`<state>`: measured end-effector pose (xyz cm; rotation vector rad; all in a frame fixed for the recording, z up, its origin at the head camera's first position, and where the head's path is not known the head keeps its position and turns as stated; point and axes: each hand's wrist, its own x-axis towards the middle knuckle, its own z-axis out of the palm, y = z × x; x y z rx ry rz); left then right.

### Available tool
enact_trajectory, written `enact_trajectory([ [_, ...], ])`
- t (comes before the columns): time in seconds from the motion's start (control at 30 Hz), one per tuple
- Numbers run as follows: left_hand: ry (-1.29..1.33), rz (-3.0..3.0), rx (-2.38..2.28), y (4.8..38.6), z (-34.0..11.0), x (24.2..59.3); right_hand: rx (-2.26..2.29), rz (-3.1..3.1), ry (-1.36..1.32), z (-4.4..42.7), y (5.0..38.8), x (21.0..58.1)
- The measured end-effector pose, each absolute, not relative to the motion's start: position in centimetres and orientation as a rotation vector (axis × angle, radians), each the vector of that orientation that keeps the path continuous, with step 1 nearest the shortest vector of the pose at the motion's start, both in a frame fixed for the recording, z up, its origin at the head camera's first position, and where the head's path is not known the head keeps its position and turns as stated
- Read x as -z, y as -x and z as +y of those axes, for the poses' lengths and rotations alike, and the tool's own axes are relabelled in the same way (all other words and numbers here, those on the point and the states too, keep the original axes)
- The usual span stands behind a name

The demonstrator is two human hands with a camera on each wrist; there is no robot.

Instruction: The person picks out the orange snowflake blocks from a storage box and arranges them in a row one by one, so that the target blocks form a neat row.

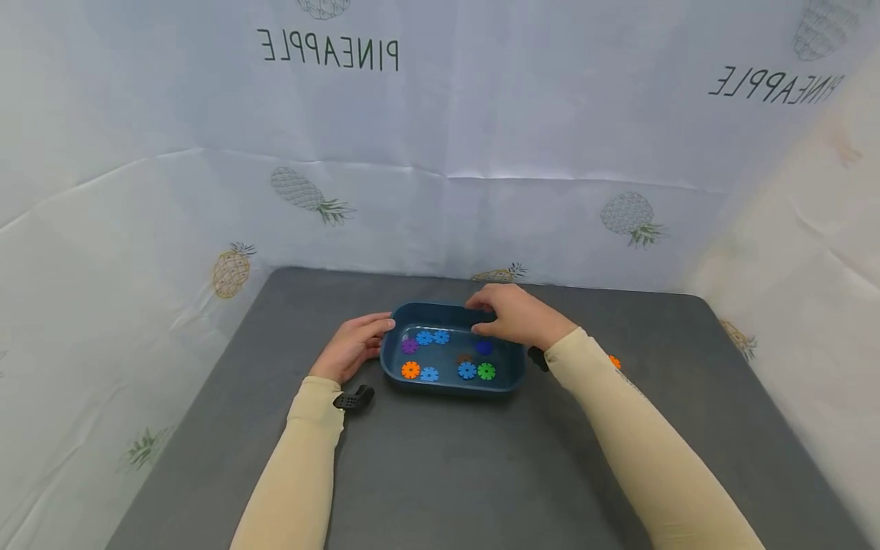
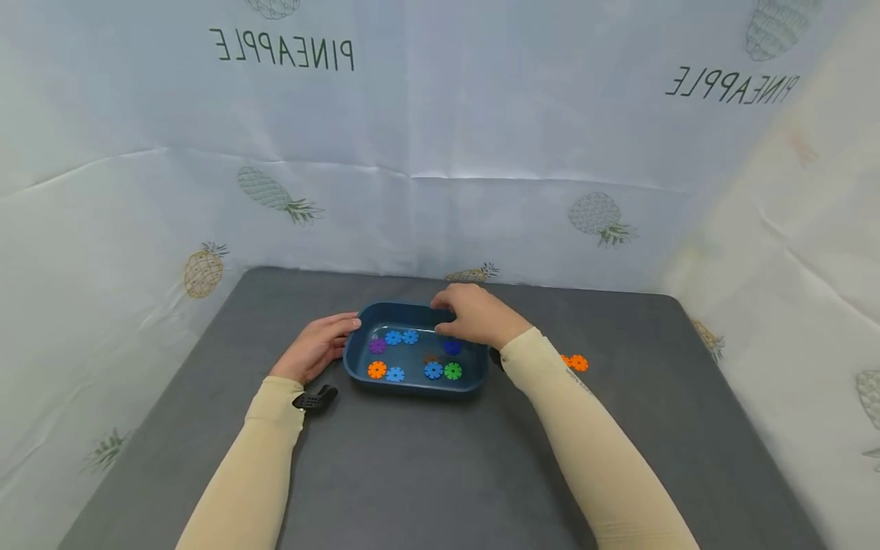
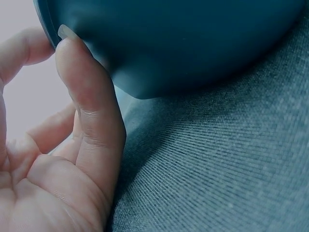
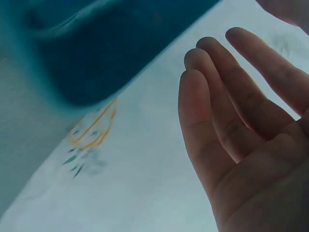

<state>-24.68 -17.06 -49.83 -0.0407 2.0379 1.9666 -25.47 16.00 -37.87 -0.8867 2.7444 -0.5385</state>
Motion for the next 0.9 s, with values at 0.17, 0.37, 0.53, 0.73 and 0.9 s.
enact_trajectory([
  [0.17,0.042,2.027,-1.981,25.0,-16.9,49.7,0.406,2.663,1.007,12.4,25.9,38.1],
  [0.37,0.036,2.007,-1.985,25.1,-17.0,49.6,0.324,2.524,1.118,8.2,26.1,39.6],
  [0.53,-0.001,1.969,-2.008,24.9,-17.1,49.6,0.259,2.46,1.197,5.8,26.0,40.9],
  [0.73,-0.018,1.962,-2.015,24.8,-17.2,49.6,0.206,2.434,1.222,4.4,25.9,42.0],
  [0.9,0.001,1.951,-2.022,24.8,-17.2,49.7,0.156,2.445,1.201,4.0,25.7,42.6],
])
